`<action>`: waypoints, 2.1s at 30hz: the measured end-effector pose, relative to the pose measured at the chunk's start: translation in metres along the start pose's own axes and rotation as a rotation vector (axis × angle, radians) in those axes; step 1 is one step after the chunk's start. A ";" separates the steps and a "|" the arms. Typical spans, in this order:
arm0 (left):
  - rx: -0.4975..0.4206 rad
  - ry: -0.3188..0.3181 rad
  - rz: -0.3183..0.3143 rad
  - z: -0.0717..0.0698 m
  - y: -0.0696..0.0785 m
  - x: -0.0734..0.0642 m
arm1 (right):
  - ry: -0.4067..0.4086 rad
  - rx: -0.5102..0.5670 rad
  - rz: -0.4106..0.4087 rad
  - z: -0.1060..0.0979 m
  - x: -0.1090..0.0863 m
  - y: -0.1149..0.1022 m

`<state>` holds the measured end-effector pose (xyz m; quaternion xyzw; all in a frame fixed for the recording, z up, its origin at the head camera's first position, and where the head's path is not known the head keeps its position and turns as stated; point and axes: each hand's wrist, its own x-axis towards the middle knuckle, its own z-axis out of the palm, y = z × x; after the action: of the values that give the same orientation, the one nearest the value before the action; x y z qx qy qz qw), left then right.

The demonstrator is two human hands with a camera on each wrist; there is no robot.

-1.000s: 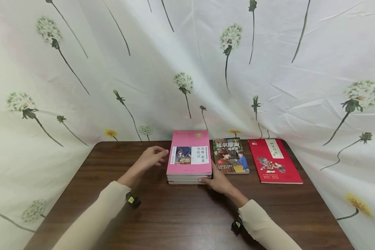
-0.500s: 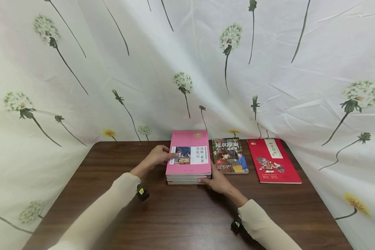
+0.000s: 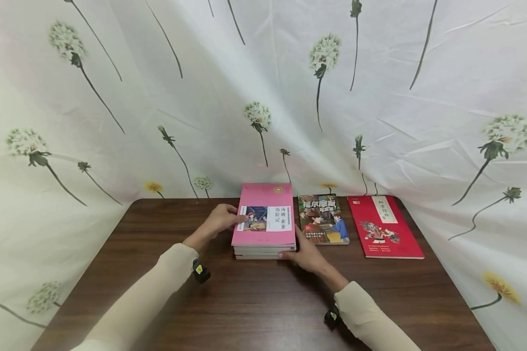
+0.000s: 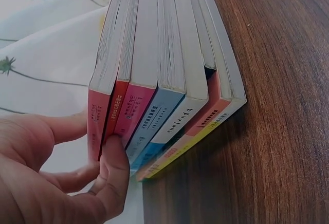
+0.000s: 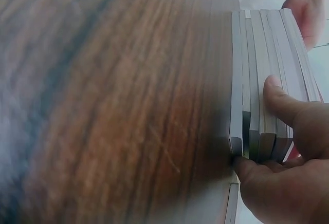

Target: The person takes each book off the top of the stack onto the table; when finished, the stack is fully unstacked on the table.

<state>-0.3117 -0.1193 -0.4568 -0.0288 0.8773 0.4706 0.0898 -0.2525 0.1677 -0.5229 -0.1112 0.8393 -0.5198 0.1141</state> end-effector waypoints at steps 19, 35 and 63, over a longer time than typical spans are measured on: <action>-0.031 0.122 -0.017 0.002 0.008 -0.004 | 0.035 -0.069 0.009 0.002 -0.001 0.004; -0.475 -0.091 -0.017 -0.018 0.000 -0.009 | 0.025 -0.065 0.003 0.000 -0.001 0.004; -0.552 -0.054 -0.001 -0.105 -0.034 -0.027 | 0.015 -0.062 0.061 -0.002 -0.001 0.002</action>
<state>-0.2948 -0.2259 -0.4230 -0.0401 0.7132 0.6923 0.1022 -0.2523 0.1709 -0.5240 -0.0848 0.8590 -0.4905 0.1200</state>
